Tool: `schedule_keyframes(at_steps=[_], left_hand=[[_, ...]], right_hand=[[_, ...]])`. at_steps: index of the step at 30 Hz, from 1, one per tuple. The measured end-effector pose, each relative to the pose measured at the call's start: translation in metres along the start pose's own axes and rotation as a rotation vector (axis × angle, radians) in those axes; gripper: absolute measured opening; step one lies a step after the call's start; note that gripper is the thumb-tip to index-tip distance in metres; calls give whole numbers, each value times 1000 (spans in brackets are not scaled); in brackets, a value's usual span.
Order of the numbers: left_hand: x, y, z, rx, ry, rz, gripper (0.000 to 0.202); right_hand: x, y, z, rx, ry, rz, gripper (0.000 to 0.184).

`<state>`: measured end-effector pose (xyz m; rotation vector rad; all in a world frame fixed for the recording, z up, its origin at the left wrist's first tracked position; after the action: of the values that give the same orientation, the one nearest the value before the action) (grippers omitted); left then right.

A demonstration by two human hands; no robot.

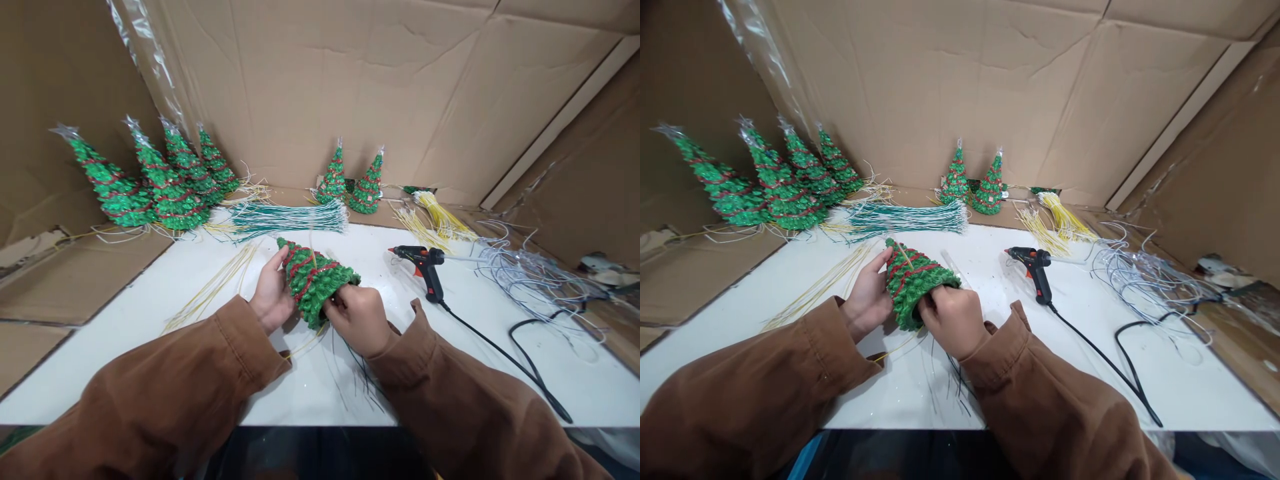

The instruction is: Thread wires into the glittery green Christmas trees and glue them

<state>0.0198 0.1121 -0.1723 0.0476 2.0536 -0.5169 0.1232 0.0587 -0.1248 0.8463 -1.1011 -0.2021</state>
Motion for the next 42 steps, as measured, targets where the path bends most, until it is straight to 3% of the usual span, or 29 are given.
schedule_keyframes(at_steps=[9, 15, 18, 26, 29, 32, 36, 42], left_hand=[[0, 5, -8, -35, 41, 15, 41], [-3, 5, -10, -2, 115, 2, 33], [-1, 7, -9, 41, 164, -12, 31], [2, 10, -9, 72, 137, -12, 30], [2, 9, -10, 59, 109, -23, 27], [2, 8, -11, 54, 91, -31, 23], [1, 9, -10, 61, 130, -16, 26], [1, 11, -9, 37, 183, 13, 31]], right_hand=[[0, 1, 7, 51, 64, 82, 20], [-13, 5, -3, -37, 205, 343, 25], [-14, 5, -4, -61, 218, 390, 24], [-28, -3, 7, 92, -125, 567, 20], [-35, -8, 10, 115, -154, 629, 20], [-33, -9, 10, 111, -80, 670, 22], [-29, -12, 13, 74, 246, 818, 29], [-37, -21, 18, 103, 218, 890, 32]])
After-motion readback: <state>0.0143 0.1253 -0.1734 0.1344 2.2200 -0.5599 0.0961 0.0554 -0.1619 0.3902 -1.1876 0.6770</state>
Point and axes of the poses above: each hand's wrist, its own y-axis towards the middle knuckle, its own x-axis out of the back of the hand, z = x × y, the point moved 8 cm from there along y, towards the middle knuckle, and after that the axes turned 10 degrees about -y, right-handed, at the moved point
